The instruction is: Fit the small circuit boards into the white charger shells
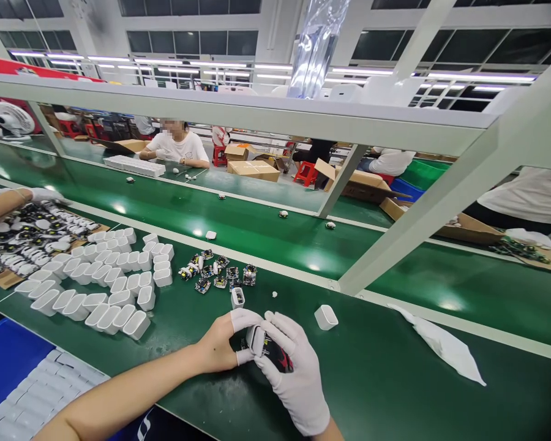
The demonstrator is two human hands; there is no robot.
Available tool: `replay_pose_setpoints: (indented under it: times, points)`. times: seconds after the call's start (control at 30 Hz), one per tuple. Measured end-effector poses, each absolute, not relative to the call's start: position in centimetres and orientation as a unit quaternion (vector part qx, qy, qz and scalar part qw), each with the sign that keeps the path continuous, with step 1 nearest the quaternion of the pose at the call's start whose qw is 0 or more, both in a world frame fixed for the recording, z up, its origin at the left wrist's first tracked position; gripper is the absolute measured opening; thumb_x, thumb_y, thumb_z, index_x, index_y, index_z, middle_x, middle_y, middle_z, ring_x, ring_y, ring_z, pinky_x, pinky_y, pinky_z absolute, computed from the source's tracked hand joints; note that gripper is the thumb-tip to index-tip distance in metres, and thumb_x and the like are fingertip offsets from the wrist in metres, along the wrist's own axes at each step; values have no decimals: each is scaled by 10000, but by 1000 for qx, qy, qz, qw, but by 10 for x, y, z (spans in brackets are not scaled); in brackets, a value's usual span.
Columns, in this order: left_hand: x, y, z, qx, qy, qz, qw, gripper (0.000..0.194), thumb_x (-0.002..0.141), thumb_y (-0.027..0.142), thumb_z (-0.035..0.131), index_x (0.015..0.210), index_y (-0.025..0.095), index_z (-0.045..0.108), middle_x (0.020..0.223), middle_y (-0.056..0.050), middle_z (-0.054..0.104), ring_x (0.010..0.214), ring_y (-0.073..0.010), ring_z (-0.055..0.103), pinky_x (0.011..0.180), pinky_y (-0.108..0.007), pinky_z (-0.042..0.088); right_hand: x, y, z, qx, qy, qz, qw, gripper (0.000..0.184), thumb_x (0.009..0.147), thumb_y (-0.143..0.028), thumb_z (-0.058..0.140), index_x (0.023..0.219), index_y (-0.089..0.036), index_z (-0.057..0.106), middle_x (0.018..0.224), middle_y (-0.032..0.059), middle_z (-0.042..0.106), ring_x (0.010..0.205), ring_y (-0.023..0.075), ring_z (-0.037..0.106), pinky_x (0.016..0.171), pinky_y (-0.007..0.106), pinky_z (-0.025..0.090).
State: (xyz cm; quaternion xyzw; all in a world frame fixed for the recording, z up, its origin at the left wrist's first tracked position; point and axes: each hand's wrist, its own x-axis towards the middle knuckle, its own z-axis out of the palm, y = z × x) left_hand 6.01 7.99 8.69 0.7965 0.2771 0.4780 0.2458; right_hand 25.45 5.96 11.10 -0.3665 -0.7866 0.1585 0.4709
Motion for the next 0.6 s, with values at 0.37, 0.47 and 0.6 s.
replay_pose_setpoints:
  times: [0.37,0.47,0.6]
  points:
    - [61,79,85,790,282,478,262,526,753,149,700,1255,216,559,1162,-104,663,1057,-226,634,936,-384,529,254,61,106,-359,-799,125,465,462,834,-239,681,1278,-300,572,1162,65,638,1104,277,554,940,491,483]
    - [61,79,85,785,294,470,275,504,745,166,709,1228,214,575,1156,-102,669,1057,-235,636,938,-389,526,252,61,106,-359,-800,129,463,482,828,-224,674,1289,-308,559,1187,67,621,1117,279,548,950,494,477]
    - [61,79,85,782,294,472,282,505,723,174,719,1207,205,580,1136,-107,674,1027,-238,646,915,-387,535,249,59,106,-357,-785,192,469,467,838,-231,664,1282,-334,559,1202,61,600,1120,259,561,940,449,496]
